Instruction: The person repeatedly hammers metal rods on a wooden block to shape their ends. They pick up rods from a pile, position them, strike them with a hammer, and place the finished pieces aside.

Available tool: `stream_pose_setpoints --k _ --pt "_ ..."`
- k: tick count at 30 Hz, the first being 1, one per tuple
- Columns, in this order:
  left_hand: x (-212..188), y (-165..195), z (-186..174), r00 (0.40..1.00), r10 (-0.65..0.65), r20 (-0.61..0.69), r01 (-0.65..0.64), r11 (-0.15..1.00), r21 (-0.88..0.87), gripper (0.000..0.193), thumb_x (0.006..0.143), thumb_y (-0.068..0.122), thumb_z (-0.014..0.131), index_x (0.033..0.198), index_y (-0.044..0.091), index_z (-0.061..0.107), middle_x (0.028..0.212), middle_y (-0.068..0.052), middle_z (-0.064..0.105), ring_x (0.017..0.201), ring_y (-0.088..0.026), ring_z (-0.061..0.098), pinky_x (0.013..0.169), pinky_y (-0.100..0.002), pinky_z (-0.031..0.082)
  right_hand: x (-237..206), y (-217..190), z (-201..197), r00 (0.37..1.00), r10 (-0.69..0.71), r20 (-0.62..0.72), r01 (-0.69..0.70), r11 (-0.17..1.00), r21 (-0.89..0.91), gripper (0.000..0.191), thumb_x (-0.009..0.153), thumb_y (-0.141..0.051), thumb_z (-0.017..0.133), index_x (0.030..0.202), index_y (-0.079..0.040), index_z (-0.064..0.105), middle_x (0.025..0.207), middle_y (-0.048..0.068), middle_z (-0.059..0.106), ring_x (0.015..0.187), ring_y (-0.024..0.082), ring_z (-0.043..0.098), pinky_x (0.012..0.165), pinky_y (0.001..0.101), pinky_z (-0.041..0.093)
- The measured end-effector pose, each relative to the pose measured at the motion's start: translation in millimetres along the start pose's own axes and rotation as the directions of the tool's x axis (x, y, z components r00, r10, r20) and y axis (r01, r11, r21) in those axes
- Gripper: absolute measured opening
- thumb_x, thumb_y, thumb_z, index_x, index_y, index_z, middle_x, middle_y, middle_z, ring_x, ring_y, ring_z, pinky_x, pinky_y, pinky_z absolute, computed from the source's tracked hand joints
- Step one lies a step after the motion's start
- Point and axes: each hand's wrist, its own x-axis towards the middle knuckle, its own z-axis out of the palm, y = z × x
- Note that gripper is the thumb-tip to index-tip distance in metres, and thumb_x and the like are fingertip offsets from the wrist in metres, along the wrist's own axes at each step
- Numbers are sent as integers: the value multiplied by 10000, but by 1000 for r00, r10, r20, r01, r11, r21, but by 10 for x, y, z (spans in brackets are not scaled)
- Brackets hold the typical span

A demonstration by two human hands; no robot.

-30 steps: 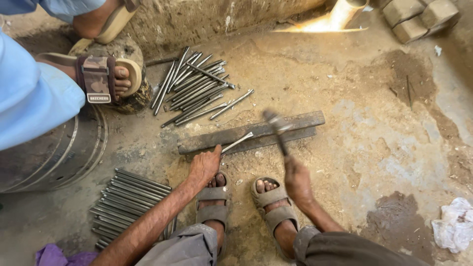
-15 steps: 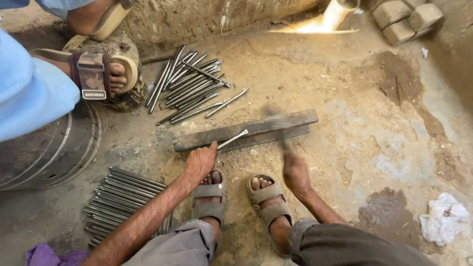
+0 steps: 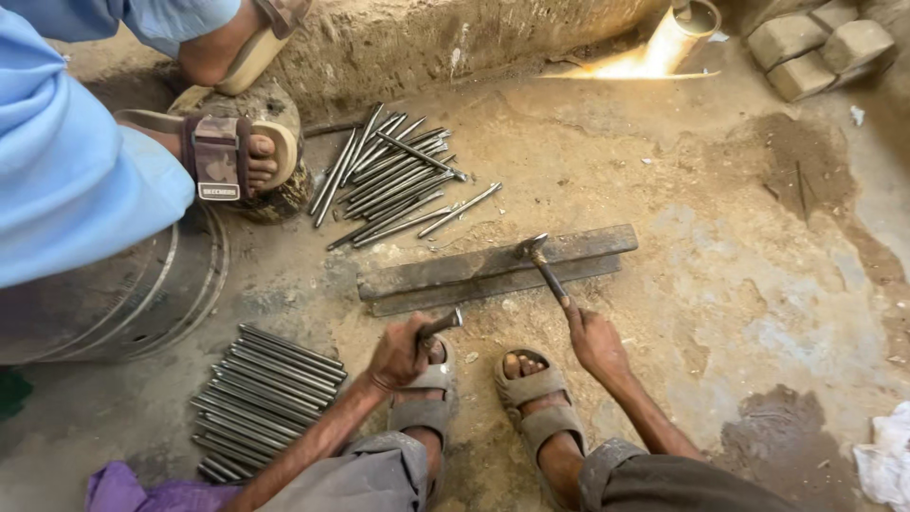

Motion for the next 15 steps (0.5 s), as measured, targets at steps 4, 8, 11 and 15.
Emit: stream_pose_setpoints --k 4,8,11,15 --pt "-33 254 91 997 50 -63 -56 994 -92 237 1132 302 458 1133 79 540 633 -10 572 505 -134 599 462 -319 506 50 32 15 1000 3 -17 -2 1000 28 711 1007 -621 395 901 8 708 795 335 669 811 520 665 740 615 479" --pt "-22 178 122 1000 -6 8 6 1000 -11 241 1120 321 423 1109 103 524 604 -1 545 456 -118 547 412 -302 481 3 8 79 994 92 62 -96 993 69 784 1017 -654 364 885 40 705 729 300 682 709 463 702 702 602 505" --pt "38 50 126 992 -114 49 110 991 82 255 1106 323 409 1087 97 526 596 -13 537 433 -124 526 365 -311 461 -15 19 111 998 54 13 -55 994 99 784 1012 -664 379 892 35 713 693 270 654 674 420 657 670 578 488" --pt "290 -102 203 792 -575 205 484 796 364 294 1089 340 424 1147 63 502 564 -54 556 419 -168 538 360 -365 462 2 42 103 998 56 42 -60 992 112 785 1027 -665 379 919 37 711 615 206 629 561 318 622 595 511 472"
